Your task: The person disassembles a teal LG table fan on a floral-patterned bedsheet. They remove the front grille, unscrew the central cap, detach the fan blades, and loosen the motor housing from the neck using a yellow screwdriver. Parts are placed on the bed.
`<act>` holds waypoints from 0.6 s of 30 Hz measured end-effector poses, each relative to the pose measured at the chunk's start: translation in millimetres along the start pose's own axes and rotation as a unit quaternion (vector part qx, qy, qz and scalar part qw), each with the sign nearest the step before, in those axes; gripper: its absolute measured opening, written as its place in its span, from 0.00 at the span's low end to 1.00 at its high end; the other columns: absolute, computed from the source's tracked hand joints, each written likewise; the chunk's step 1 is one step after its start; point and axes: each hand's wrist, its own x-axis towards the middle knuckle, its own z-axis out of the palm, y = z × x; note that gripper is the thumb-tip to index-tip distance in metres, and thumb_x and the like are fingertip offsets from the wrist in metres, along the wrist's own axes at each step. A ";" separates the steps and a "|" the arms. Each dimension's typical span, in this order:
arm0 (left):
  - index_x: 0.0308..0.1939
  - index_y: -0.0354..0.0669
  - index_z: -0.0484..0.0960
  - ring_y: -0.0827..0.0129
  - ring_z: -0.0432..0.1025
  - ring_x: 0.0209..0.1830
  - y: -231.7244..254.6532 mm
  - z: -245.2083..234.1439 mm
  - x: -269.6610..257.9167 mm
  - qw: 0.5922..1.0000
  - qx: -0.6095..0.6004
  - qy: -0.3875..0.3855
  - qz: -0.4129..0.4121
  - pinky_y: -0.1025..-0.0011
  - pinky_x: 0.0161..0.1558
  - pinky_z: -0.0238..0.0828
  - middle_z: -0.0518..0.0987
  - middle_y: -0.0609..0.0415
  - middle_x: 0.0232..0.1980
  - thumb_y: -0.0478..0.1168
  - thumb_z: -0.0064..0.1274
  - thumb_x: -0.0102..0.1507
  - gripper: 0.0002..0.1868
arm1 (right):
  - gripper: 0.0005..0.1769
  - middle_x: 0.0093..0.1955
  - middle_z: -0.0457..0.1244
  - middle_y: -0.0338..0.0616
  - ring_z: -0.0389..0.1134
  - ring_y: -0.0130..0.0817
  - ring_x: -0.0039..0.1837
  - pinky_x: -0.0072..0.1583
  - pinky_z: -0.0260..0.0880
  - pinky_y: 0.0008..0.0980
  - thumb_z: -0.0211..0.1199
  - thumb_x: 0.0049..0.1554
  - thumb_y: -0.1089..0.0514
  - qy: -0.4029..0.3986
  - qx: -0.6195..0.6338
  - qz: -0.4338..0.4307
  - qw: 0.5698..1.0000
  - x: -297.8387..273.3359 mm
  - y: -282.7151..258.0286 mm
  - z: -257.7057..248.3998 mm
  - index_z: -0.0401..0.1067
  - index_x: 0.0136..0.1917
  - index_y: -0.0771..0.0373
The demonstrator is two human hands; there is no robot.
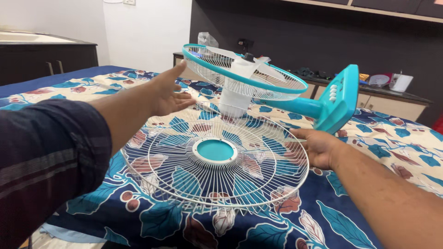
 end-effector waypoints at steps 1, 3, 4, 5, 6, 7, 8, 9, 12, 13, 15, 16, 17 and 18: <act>0.78 0.30 0.44 0.42 0.73 0.66 -1.1 10.1 -2.9 1.000 0.001 -0.012 -0.003 0.66 0.55 0.82 0.62 0.21 0.71 0.69 0.47 0.62 0.57 | 0.23 0.52 0.68 0.53 0.72 0.45 0.49 0.46 0.78 0.44 0.57 0.63 0.48 0.000 -0.005 0.004 1.000 -1.2 2.8 -0.6 0.68 0.63 0.67; 0.78 0.30 0.40 0.40 0.72 0.66 -0.6 28.4 -7.9 0.999 -0.009 -0.030 -0.011 0.65 0.56 0.82 0.60 0.18 0.72 0.71 0.48 0.61 0.60 | 0.20 0.51 0.67 0.50 0.72 0.46 0.48 0.45 0.75 0.44 0.56 0.62 0.49 0.001 -0.016 0.010 1.000 -5.5 6.2 -1.7 0.67 0.62 0.61; 0.78 0.30 0.39 0.39 0.73 0.66 1.6 36.5 -9.3 0.999 -0.021 -0.036 -0.015 0.65 0.56 0.82 0.60 0.17 0.72 0.71 0.48 0.60 0.61 | 0.18 0.51 0.67 0.51 0.73 0.46 0.48 0.46 0.76 0.44 0.57 0.61 0.53 -0.008 -0.020 0.003 1.000 -8.1 7.7 -2.2 0.67 0.62 0.62; 0.79 0.31 0.38 0.38 0.73 0.67 3.7 43.7 -9.8 0.998 -0.032 -0.042 -0.019 0.64 0.56 0.81 0.59 0.16 0.72 0.72 0.48 0.60 0.62 | 0.17 0.52 0.68 0.52 0.74 0.45 0.49 0.47 0.76 0.43 0.57 0.61 0.56 -0.017 -0.024 -0.003 1.000 -10.9 9.4 -3.7 0.67 0.62 0.62; 0.79 0.32 0.37 0.39 0.73 0.67 5.6 49.5 -9.4 0.998 -0.042 -0.045 -0.018 0.64 0.56 0.81 0.59 0.17 0.72 0.72 0.48 0.60 0.62 | 0.17 0.53 0.69 0.52 0.74 0.44 0.50 0.47 0.77 0.43 0.57 0.60 0.59 -0.026 -0.029 -0.010 0.999 -13.2 11.0 -5.3 0.67 0.63 0.62; 0.79 0.33 0.35 0.40 0.73 0.67 7.7 53.5 -7.6 0.997 -0.053 -0.048 -0.018 0.64 0.57 0.81 0.59 0.18 0.72 0.72 0.48 0.60 0.62 | 0.17 0.53 0.69 0.52 0.74 0.44 0.50 0.48 0.77 0.43 0.58 0.60 0.61 -0.024 -0.045 -0.019 0.999 -14.9 12.0 -6.8 0.67 0.63 0.61; 0.79 0.34 0.34 0.41 0.73 0.67 9.3 56.5 -4.6 0.997 -0.064 -0.051 -0.017 0.64 0.57 0.81 0.59 0.19 0.73 0.72 0.48 0.60 0.62 | 0.18 0.53 0.69 0.52 0.74 0.43 0.50 0.48 0.77 0.43 0.58 0.59 0.64 -0.021 -0.062 -0.028 0.997 -16.6 13.1 -9.4 0.67 0.63 0.61; 0.79 0.36 0.34 0.40 0.72 0.67 11.3 57.9 -0.3 0.996 -0.072 -0.048 -0.012 0.63 0.58 0.81 0.60 0.19 0.72 0.72 0.48 0.60 0.62 | 0.19 0.53 0.69 0.52 0.73 0.43 0.50 0.49 0.76 0.42 0.59 0.58 0.66 -0.020 -0.078 -0.038 0.996 -16.8 13.8 -11.3 0.67 0.64 0.60; 0.78 0.38 0.34 0.39 0.72 0.67 13.1 57.5 18.6 0.996 -0.079 -0.048 -0.001 0.61 0.58 0.81 0.62 0.20 0.71 0.70 0.48 0.60 0.60 | 0.18 0.53 0.70 0.51 0.72 0.40 0.48 0.48 0.76 0.41 0.57 0.61 0.59 -0.008 -0.048 -0.042 0.998 -14.9 15.7 -21.0 0.68 0.63 0.67; 0.78 0.36 0.36 0.40 0.72 0.67 14.4 56.4 25.9 0.996 -0.070 -0.054 0.002 0.62 0.58 0.80 0.64 0.20 0.71 0.69 0.47 0.61 0.58 | 0.17 0.54 0.70 0.50 0.72 0.39 0.48 0.48 0.76 0.41 0.56 0.60 0.59 -0.010 -0.043 -0.043 0.998 -13.6 16.4 -24.0 0.68 0.62 0.66; 0.77 0.29 0.41 0.38 0.73 0.67 17.1 54.1 39.2 0.994 -0.083 -0.076 -0.006 0.61 0.57 0.80 0.64 0.19 0.70 0.61 0.46 0.64 0.53 | 0.17 0.54 0.70 0.50 0.71 0.38 0.47 0.49 0.76 0.41 0.56 0.60 0.60 -0.012 -0.032 -0.046 0.998 -11.6 20.1 -29.5 0.69 0.62 0.63; 0.76 0.24 0.43 0.36 0.74 0.67 18.1 53.0 44.1 0.990 -0.105 -0.091 -0.018 0.61 0.56 0.80 0.63 0.18 0.70 0.54 0.47 0.66 0.49 | 0.16 0.54 0.70 0.51 0.71 0.39 0.48 0.50 0.77 0.40 0.56 0.60 0.60 -0.014 -0.026 -0.043 0.999 -10.8 21.7 -31.6 0.70 0.61 0.65; 0.76 0.18 0.45 0.34 0.75 0.68 18.2 51.3 46.9 0.986 -0.127 -0.105 -0.030 0.60 0.56 0.79 0.62 0.17 0.69 0.48 0.48 0.68 0.45 | 0.16 0.53 0.70 0.52 0.72 0.40 0.48 0.50 0.77 0.40 0.55 0.60 0.60 -0.016 -0.020 -0.039 0.999 -10.4 23.7 -32.7 0.71 0.60 0.67; 0.76 0.21 0.46 0.33 0.74 0.68 17.9 50.2 47.8 0.990 -0.106 -0.090 -0.029 0.59 0.56 0.79 0.62 0.18 0.70 0.46 0.45 0.67 0.42 | 0.16 0.53 0.70 0.53 0.72 0.41 0.48 0.51 0.77 0.39 0.55 0.60 0.61 -0.018 -0.014 -0.036 0.999 -10.2 24.9 -33.2 0.73 0.59 0.69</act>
